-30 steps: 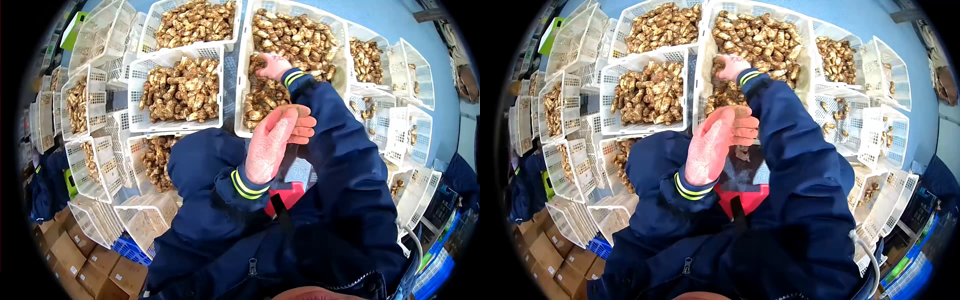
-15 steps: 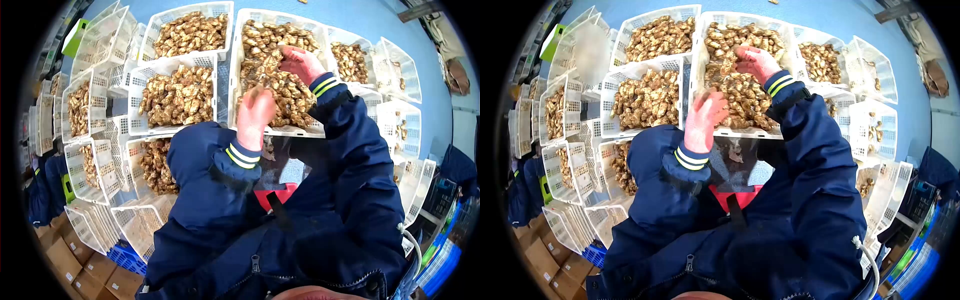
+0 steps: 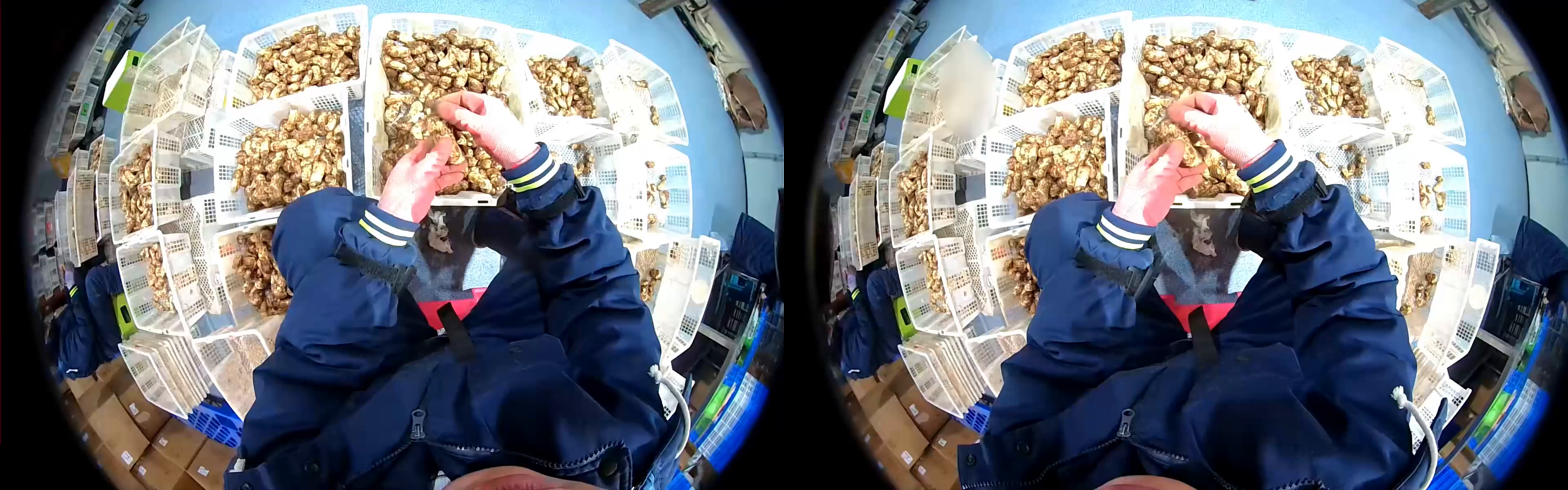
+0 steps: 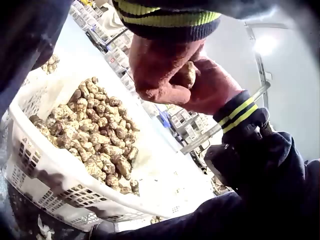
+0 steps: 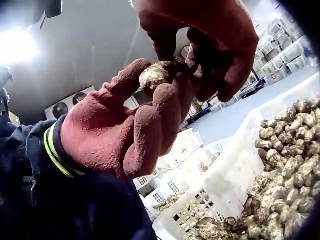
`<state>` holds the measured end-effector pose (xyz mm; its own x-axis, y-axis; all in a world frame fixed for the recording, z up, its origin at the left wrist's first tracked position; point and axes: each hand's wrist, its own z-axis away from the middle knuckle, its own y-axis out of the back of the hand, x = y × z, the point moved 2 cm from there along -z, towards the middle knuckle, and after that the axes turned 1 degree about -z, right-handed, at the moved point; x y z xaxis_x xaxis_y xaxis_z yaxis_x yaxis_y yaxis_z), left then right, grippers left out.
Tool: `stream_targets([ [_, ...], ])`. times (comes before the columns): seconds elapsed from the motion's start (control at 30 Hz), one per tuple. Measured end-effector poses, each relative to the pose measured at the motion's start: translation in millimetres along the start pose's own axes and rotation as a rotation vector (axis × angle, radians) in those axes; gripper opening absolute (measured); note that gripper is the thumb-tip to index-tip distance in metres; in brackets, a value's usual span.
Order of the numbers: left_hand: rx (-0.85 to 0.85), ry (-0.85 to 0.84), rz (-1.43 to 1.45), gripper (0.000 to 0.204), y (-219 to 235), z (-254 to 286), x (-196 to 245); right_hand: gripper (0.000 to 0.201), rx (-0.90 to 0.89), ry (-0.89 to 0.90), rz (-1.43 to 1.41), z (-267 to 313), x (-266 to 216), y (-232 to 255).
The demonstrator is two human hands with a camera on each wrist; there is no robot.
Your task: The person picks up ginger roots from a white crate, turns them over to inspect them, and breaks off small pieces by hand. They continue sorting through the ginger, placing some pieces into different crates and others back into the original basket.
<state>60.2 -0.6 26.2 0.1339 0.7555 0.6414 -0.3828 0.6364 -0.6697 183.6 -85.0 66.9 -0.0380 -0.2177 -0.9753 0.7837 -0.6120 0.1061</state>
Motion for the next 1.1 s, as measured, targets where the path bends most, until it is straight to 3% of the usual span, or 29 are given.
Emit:
stream_targets([
  [0.1, -0.004, 0.024, 0.0, 0.036, 2.1, -4.6, 1.2, 0.033, 0.055, 0.082, -0.083, 0.4, 0.7, 4.9],
  [0.13, -0.089, -0.084, 0.067, 0.035, 1.8, -4.7, 1.3, 0.036, 0.021, 0.137, -0.171, -2.8, -0.9, 7.5],
  [0.17, -0.089, -0.08, 0.068, 0.035, 3.3, -5.2, 0.1, 0.039, 0.101, 0.101, -0.279, -1.4, 1.2, 9.3],
  [0.37, -0.016, -0.088, 0.019, 0.031, 5.9, -4.1, 2.6, 0.039, -0.095, 0.029, -0.39, -4.3, 12.3, 22.0],
  [0.43, -0.078, -0.07, 0.109, 0.026, 2.6, 1.6, 6.2, 0.046, -0.159, 0.043, -0.177, -0.2, 3.4, 12.3],
  [0.5, -0.051, -0.045, 0.106, 0.026, 4.5, 1.3, 3.2, 0.059, -0.268, -0.038, -0.274, -0.3, 9.4, 8.7],
  [0.57, -0.087, -0.059, 0.121, 0.028, 8.7, -0.1, 2.4, 0.061, -0.2, -0.044, -0.286, -3.8, 14.0, 16.5],
  [0.63, -0.118, 0.064, 0.124, 0.027, 4.4, 4.9, 9.8, 0.06, -0.14, -0.08, -0.338, -9.2, 18.7, 36.7],
  [0.77, -0.13, 0.202, 0.113, 0.026, 6.8, 5.1, -0.1, 0.039, 0.25, -0.137, -0.268, -22.7, 60.1, 87.9],
  [0.83, -0.107, 0.206, 0.038, 0.027, 0.7, 7.3, 6.2, 0.036, 0.269, -0.197, -0.003, -37.7, 96.7, 109.3],
  [0.87, -0.084, 0.21, -0.036, 0.028, -0.4, 7.0, 8.1, 0.033, 0.266, -0.223, 0.343, -40.2, 104.2, 111.1],
  [0.9, -0.085, 0.109, -0.061, 0.035, 6.6, -1.6, 7.1, 0.033, 0.202, -0.226, 0.65, -45.0, 121.0, 118.7],
  [0.97, -0.001, -0.108, 0.091, 0.04, 6.1, -9.4, 42.6, 0.038, 0.157, -0.404, 0.849, -45.3, 129.9, 108.8],
  [1.07, -0.249, -0.485, 0.339, 0.046, 16.2, -5.6, 92.7, 0.046, 0.098, -0.395, 1.179, -42.5, 122.9, 89.1],
  [1.1, -0.176, -0.4, 0.411, 0.048, 24.2, -9.0, 93.4, 0.053, 0.057, -0.411, 1.261, -41.3, 123.0, 82.4],
])
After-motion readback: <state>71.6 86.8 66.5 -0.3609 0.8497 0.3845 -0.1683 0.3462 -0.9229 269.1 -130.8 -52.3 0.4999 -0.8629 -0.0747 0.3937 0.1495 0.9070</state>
